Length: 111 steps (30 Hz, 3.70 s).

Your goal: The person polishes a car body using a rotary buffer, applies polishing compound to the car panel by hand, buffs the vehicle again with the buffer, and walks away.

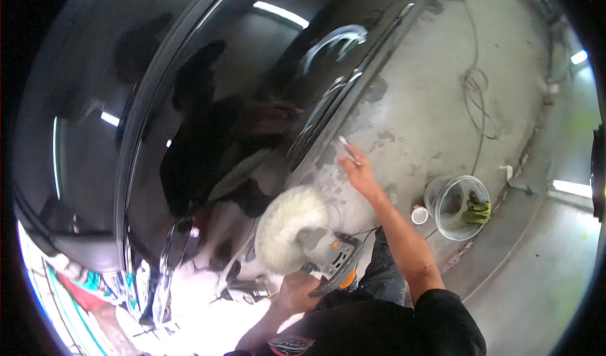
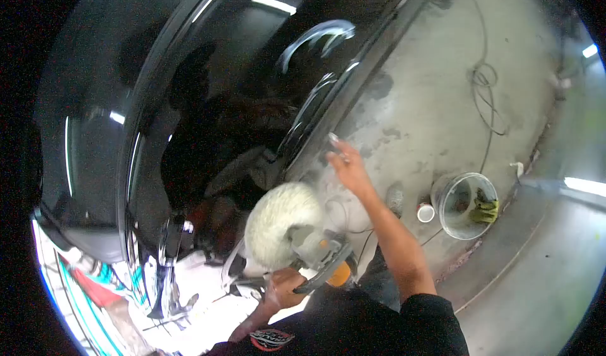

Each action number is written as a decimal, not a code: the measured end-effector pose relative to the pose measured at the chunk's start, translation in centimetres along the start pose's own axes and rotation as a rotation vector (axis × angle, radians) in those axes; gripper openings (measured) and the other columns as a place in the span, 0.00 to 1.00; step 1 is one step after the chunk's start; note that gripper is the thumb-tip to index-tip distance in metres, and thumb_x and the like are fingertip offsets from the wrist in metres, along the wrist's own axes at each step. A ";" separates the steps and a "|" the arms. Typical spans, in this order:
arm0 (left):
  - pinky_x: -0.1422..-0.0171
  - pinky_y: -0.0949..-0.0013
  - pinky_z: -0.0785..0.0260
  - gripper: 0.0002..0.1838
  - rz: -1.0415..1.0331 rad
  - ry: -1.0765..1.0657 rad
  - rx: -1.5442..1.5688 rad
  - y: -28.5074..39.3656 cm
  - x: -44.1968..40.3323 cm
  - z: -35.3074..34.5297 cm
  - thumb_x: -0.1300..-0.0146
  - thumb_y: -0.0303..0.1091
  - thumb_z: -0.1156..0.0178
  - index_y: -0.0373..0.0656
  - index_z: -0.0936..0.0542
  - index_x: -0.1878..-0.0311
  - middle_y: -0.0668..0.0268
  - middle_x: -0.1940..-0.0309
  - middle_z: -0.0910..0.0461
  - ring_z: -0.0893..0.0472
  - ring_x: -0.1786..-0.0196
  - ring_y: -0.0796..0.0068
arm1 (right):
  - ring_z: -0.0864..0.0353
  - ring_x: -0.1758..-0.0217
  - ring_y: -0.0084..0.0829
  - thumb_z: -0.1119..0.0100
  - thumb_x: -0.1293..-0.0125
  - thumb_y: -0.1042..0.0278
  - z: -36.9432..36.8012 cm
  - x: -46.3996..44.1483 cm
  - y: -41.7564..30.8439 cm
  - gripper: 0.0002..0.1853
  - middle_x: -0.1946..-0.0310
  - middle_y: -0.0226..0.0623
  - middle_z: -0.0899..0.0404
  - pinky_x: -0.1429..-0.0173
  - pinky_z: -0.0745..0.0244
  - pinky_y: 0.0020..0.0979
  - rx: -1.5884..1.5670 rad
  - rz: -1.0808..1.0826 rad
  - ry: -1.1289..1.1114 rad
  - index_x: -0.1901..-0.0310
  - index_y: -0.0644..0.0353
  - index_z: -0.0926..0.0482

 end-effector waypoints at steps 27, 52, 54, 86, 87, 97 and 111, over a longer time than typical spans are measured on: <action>0.74 0.59 0.34 0.12 0.355 0.113 -0.092 4.2 -6.3 6.1 0.47 0.25 0.27 0.38 0.24 0.73 0.56 0.80 0.24 0.22 0.77 0.55 | 0.26 0.38 0.26 0.15 0.55 0.71 -8.5 33.6 4.6 0.46 0.44 0.32 0.24 0.32 0.31 0.33 -0.581 -0.523 -0.308 0.36 0.60 0.35; 0.71 0.61 0.29 0.10 0.156 0.078 -0.229 3.3 -15.1 3.6 0.51 0.23 0.27 0.38 0.20 0.68 0.59 0.77 0.21 0.19 0.76 0.60 | 0.25 0.39 0.25 0.23 0.48 0.60 -3.8 30.7 5.4 0.47 0.43 0.34 0.25 0.37 0.28 0.29 -0.749 -0.504 -0.155 0.30 0.65 0.39; 0.70 0.67 0.29 0.11 0.191 0.106 -0.162 3.5 -16.2 3.3 0.52 0.23 0.26 0.36 0.19 0.67 0.59 0.77 0.20 0.18 0.76 0.66 | 0.29 0.33 0.28 0.31 0.42 0.47 -1.4 30.7 4.5 0.50 0.37 0.37 0.27 0.30 0.35 0.30 -0.812 -0.521 -0.087 0.26 0.67 0.42; 0.71 0.76 0.34 0.13 0.084 0.096 -0.077 3.3 -17.7 1.4 0.47 0.27 0.22 0.36 0.20 0.67 0.67 0.80 0.21 0.25 0.77 0.85 | 0.39 0.25 0.33 0.49 0.43 0.69 0.8 32.9 4.5 0.42 0.29 0.42 0.34 0.22 0.49 0.31 -0.807 -0.466 0.010 0.24 0.71 0.43; 0.71 0.76 0.34 0.13 0.092 0.092 -0.072 3.2 -17.7 1.4 0.47 0.27 0.22 0.36 0.20 0.67 0.67 0.80 0.21 0.24 0.76 0.84 | 0.39 0.25 0.33 0.49 0.43 0.69 0.8 32.8 4.5 0.42 0.29 0.42 0.34 0.22 0.49 0.31 -0.812 -0.453 0.006 0.24 0.71 0.43; 0.74 0.65 0.32 0.13 0.057 0.025 -0.196 4.5 -16.9 2.3 0.57 0.23 0.25 0.36 0.21 0.70 0.58 0.81 0.23 0.21 0.81 0.62 | 0.38 0.25 0.36 0.19 0.48 0.50 -0.7 31.8 3.9 0.61 0.29 0.44 0.36 0.22 0.46 0.39 -0.680 -0.346 -0.049 0.22 0.68 0.51; 0.69 0.54 0.30 0.12 0.161 -0.132 -0.449 5.4 -15.0 3.4 0.54 0.23 0.32 0.41 0.24 0.66 0.58 0.75 0.23 0.23 0.74 0.51 | 0.23 0.41 0.23 0.19 0.50 0.72 -12.0 29.1 4.1 0.45 0.45 0.33 0.22 0.35 0.27 0.32 -0.941 -0.486 -0.217 0.32 0.63 0.36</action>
Point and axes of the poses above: each hand's wrist, its own x-axis away from the middle knuckle, its own z-axis out of the back of the hand, y = z × x, the point moved 4 cm from there along -x, towards the middle knuckle
